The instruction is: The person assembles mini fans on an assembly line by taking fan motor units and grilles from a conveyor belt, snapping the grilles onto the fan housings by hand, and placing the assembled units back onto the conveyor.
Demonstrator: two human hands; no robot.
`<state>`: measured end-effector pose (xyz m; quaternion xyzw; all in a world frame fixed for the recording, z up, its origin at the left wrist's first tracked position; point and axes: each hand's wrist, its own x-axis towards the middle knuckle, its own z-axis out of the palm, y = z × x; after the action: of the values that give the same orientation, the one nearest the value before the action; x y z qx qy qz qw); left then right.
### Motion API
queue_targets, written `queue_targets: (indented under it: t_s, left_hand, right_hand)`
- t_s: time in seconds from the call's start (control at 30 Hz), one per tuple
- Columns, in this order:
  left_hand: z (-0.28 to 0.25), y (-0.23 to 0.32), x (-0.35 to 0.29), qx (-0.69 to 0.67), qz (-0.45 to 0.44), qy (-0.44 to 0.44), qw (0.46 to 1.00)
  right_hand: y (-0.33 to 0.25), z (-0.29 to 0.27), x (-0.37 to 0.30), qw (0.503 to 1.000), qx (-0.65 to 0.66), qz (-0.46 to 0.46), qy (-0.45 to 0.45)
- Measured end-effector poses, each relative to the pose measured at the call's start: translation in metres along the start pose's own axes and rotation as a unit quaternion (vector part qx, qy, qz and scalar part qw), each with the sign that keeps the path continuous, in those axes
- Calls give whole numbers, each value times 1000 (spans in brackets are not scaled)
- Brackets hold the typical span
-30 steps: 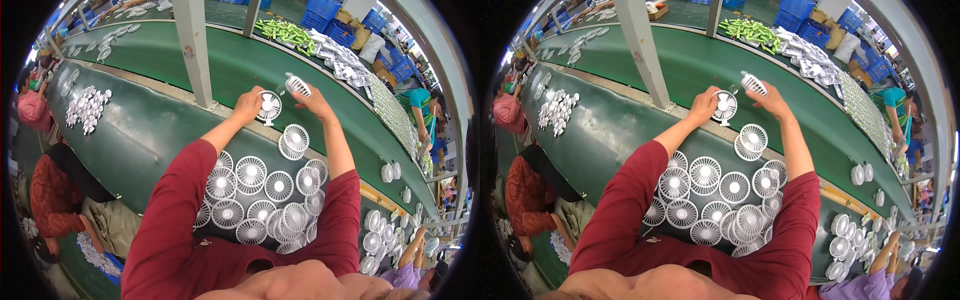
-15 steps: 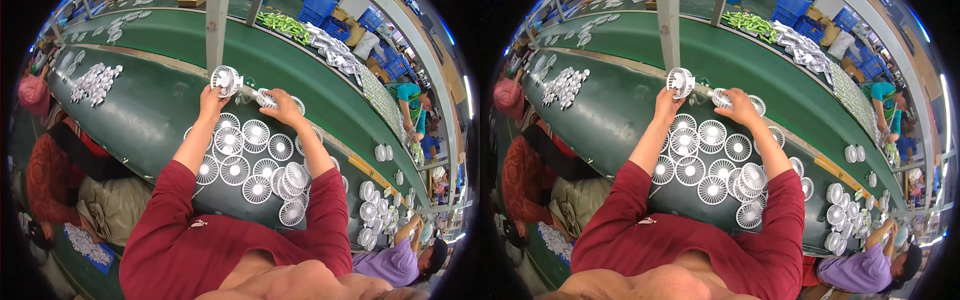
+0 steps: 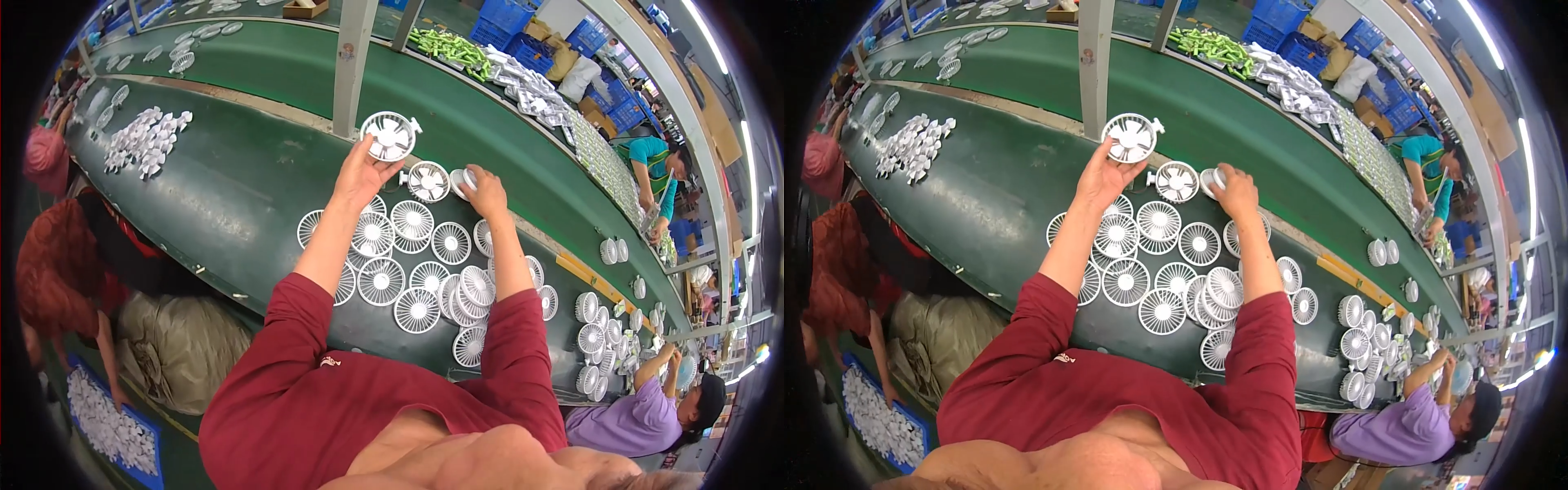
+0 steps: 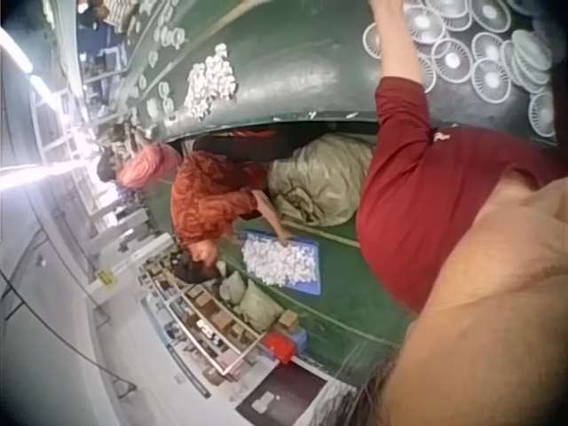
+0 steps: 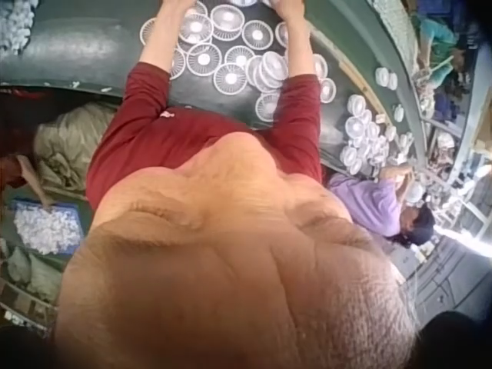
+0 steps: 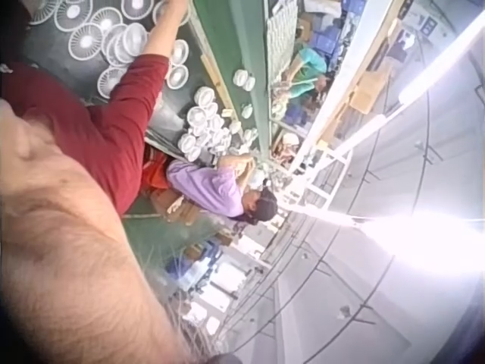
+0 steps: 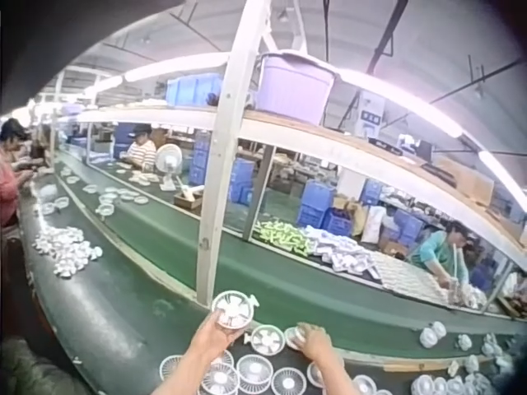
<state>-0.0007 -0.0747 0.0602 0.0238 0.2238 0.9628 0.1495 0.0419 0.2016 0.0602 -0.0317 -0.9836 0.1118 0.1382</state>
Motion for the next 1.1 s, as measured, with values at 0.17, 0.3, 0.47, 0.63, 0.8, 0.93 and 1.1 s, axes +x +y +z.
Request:
queue_targets:
  t_s: [0.17, 0.3, 0.47, 0.63, 0.8, 0.93, 1.1]
  left_hand:
    - [5, -11, -3, -11, -77, -45, 996]
    - [6, -14, -8, -20, -109, -79, 991]
    - [9, -30, -10, -31, -141, -188, 972]
    - [14, -31, -17, -80, -176, -149, 970]
    - [24, -32, -20, -88, -186, -97, 974]
    - [35, -31, -28, -57, -159, -51, 984]
    - [51, -46, -44, 34, -29, -13, 999]
  right_hand:
    - [7, -19, -1, 985, 146, -18, 84]
    - [-45, -60, -3, 888, 452, 41, 71]
    - [-82, -48, -6, 786, 613, 74, 24]
    - [-105, -39, -19, 922, 348, -71, 154]
    - [-120, -36, -41, 955, 195, -179, 129]
    - [-116, -32, -44, 961, 125, -209, 131]
    - [-111, -18, -48, 939, 274, -194, 81]
